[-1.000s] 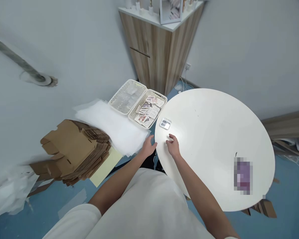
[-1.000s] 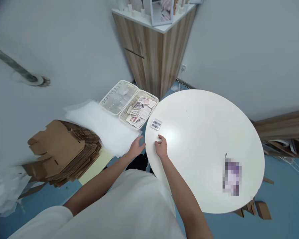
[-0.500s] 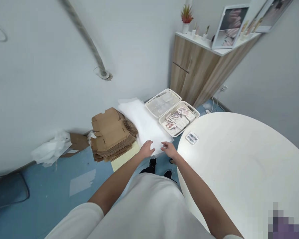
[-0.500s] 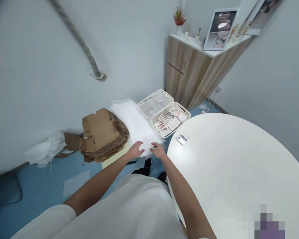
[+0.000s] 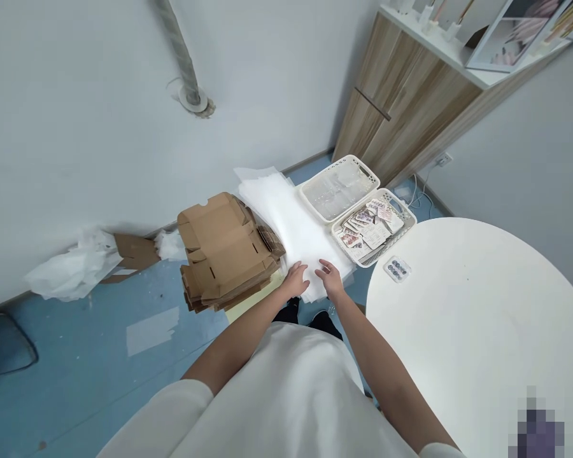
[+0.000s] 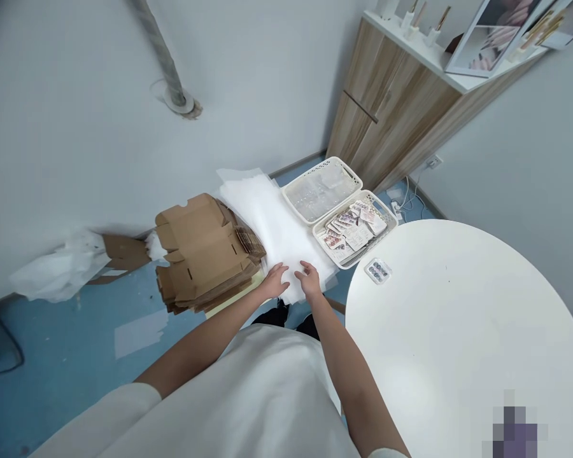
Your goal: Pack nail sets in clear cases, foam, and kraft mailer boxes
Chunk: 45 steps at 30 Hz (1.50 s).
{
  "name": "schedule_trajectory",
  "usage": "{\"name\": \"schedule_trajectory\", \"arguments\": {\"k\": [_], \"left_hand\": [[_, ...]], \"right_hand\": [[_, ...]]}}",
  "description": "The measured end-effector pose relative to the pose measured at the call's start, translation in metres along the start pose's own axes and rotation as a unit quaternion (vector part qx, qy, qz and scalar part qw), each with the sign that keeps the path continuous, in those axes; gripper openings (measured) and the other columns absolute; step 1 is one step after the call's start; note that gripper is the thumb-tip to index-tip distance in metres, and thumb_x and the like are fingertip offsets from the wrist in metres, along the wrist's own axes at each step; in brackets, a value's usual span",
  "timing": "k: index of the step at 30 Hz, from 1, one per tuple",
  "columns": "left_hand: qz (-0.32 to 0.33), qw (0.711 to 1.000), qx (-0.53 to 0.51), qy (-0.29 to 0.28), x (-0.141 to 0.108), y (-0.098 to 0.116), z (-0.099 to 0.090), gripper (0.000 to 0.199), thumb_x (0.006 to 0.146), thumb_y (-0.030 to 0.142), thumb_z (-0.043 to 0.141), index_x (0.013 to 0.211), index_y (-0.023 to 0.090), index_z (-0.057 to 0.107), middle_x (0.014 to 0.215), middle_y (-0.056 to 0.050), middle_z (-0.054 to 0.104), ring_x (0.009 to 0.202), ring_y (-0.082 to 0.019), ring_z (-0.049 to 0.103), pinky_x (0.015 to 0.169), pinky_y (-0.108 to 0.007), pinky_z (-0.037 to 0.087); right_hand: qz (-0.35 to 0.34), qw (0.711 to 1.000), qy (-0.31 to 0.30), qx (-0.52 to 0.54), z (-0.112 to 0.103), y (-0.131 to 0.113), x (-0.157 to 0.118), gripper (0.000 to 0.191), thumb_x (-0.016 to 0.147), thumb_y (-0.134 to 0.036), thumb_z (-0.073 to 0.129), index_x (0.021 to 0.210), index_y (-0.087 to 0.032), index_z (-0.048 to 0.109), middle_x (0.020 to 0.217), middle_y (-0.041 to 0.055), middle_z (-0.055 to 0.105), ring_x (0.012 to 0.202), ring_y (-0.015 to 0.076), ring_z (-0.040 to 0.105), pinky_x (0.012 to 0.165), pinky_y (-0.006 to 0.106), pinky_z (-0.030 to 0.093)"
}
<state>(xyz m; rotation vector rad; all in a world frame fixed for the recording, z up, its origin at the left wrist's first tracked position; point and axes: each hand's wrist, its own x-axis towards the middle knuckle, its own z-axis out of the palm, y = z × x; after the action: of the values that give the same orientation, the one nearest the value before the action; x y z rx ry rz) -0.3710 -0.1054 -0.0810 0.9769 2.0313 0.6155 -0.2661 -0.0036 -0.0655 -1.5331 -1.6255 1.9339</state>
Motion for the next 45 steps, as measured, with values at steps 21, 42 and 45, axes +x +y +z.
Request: {"name": "schedule_trajectory", "arguments": {"k": [21,42,45], "left_hand": [[0.082,0.987,-0.074,0.115,-0.006,0.012,0.000,0.043,0.072,0.021,0.057,0.114,0.019,0.046,0.113,-0.010,0.048,0.102,-0.022,0.052,0.087,-0.039,0.044],[0.088,0.979,-0.166,0.078,0.000,0.040,-0.023,0.026,0.080,0.036,0.046,0.081,0.016,0.063,0.069,-0.002,0.064,0.061,-0.011,0.057,0.059,-0.023,0.043],[0.095,0.983,-0.135,0.077,0.002,0.040,-0.031,0.025,0.080,0.035,0.046,0.076,0.016,0.063,0.066,-0.001,0.062,0.058,-0.010,0.054,0.058,-0.022,0.041]], "right_hand": [[-0.073,0.981,0.155,0.087,-0.017,-0.013,-0.005,0.041,0.062,-0.035,0.063,0.097,-0.021,0.048,0.067,-0.0030,0.055,0.060,0.0124,0.055,0.065,0.031,0.047],[-0.050,0.982,-0.008,0.179,-0.005,-0.024,-0.015,0.060,0.053,-0.033,0.070,0.107,-0.022,0.048,0.058,-0.0072,0.053,0.065,0.0140,0.058,0.074,0.034,0.045],[-0.066,0.991,0.028,0.112,-0.009,-0.023,-0.014,0.054,0.059,-0.034,0.066,0.107,-0.020,0.048,0.061,-0.0040,0.055,0.069,0.0166,0.058,0.075,0.036,0.044]]}}
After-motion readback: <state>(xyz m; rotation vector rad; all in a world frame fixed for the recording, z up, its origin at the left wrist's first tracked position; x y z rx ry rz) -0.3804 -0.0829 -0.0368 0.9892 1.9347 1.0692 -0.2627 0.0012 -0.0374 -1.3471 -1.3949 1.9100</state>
